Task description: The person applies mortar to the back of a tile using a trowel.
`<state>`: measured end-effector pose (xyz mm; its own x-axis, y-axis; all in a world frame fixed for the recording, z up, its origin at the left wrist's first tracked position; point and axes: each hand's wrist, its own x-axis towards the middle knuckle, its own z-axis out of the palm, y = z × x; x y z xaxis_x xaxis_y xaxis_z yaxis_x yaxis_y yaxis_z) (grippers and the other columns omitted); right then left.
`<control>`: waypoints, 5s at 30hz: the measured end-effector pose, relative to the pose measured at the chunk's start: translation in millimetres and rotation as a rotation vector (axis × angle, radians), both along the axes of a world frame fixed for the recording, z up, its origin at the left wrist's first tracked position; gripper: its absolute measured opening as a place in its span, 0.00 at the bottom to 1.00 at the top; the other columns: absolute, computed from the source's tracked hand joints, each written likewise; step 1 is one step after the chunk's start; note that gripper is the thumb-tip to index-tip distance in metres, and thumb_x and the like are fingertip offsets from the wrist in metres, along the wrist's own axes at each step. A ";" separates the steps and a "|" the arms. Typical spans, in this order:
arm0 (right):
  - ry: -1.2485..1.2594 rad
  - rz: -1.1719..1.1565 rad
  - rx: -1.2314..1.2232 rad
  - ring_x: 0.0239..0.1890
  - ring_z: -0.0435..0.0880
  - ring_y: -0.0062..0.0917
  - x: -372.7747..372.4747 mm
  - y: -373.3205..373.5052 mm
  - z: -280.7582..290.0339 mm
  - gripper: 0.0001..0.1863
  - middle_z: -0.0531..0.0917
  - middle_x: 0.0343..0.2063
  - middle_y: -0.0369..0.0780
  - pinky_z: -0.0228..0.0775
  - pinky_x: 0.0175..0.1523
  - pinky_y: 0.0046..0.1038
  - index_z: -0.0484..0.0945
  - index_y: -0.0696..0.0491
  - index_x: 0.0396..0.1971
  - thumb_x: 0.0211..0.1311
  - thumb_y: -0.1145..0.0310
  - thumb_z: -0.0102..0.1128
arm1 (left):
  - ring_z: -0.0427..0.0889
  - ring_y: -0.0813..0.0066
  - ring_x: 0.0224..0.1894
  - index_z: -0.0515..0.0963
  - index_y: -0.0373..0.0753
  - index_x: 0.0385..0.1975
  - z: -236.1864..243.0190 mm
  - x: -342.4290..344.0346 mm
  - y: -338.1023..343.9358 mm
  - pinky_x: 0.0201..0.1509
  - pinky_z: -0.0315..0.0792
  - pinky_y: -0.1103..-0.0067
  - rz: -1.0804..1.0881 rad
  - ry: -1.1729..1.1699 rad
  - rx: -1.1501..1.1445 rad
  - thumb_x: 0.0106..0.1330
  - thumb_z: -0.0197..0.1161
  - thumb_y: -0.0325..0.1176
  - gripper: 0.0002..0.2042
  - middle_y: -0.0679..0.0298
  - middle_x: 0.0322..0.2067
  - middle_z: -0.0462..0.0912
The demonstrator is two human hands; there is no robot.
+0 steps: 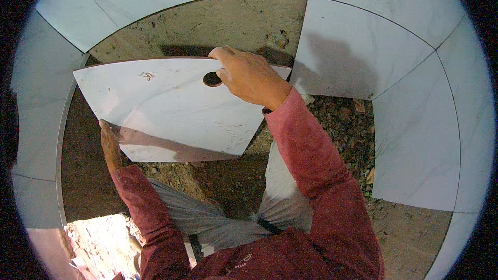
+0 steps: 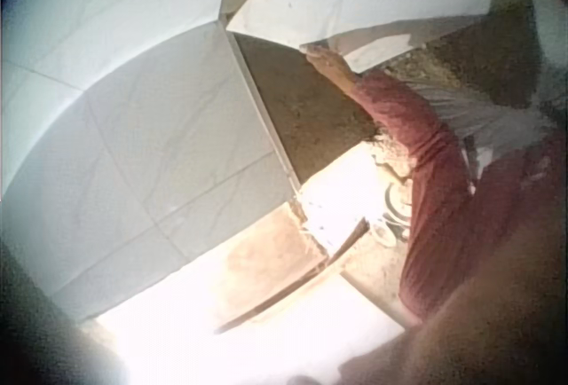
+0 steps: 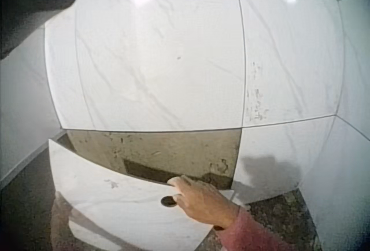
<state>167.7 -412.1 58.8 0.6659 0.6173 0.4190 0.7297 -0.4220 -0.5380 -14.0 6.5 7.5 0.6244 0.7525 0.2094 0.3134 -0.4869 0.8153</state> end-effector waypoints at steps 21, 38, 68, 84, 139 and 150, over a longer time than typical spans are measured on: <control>0.001 0.004 0.006 0.53 0.81 0.49 2.1 2.9 -2.3 0.19 0.81 0.51 0.50 0.73 0.57 0.47 0.71 0.56 0.56 0.67 0.68 0.55 | 0.72 0.50 0.65 0.69 0.25 0.65 -8.1 1.3 9.5 0.68 0.64 0.65 -0.022 -0.043 -0.006 0.73 0.36 0.71 0.47 0.40 0.62 0.73; 0.081 -0.021 0.000 0.52 0.81 0.50 9.2 -10.1 -0.7 0.17 0.83 0.49 0.52 0.72 0.56 0.45 0.75 0.57 0.53 0.70 0.64 0.57 | 0.76 0.52 0.60 0.73 0.27 0.61 -5.2 0.5 1.4 0.63 0.68 0.62 0.068 -0.005 0.037 0.70 0.37 0.75 0.48 0.42 0.56 0.77; 0.006 0.001 0.023 0.50 0.81 0.52 10.1 -4.1 -5.7 0.17 0.82 0.49 0.51 0.72 0.54 0.48 0.74 0.57 0.53 0.69 0.66 0.56 | 0.77 0.51 0.58 0.73 0.23 0.59 -6.2 -2.8 8.8 0.63 0.68 0.61 0.088 0.054 0.012 0.69 0.34 0.76 0.51 0.41 0.55 0.77; 0.010 -0.001 0.026 0.51 0.81 0.51 8.2 -2.3 -3.5 0.17 0.82 0.49 0.51 0.72 0.55 0.47 0.73 0.57 0.53 0.67 0.66 0.55 | 0.77 0.51 0.57 0.73 0.23 0.58 -14.3 -3.3 19.3 0.63 0.68 0.62 0.098 -0.007 0.073 0.68 0.35 0.77 0.51 0.41 0.54 0.78; 0.074 -0.042 -0.015 0.53 0.81 0.48 8.3 -2.8 0.8 0.19 0.81 0.48 0.53 0.71 0.57 0.39 0.73 0.56 0.56 0.68 0.66 0.59 | 0.82 0.49 0.42 0.75 0.27 0.42 -0.9 -3.6 0.1 0.47 0.74 0.61 0.152 0.085 0.105 0.69 0.32 0.76 0.47 0.39 0.39 0.81; 0.012 -0.016 -0.011 0.52 0.82 0.46 12.6 0.3 -11.8 0.19 0.82 0.48 0.52 0.72 0.57 0.38 0.73 0.57 0.56 0.68 0.66 0.60 | 0.82 0.50 0.45 0.77 0.25 0.46 -2.9 -8.8 8.9 0.51 0.74 0.62 0.094 0.055 0.096 0.72 0.34 0.72 0.45 0.40 0.41 0.82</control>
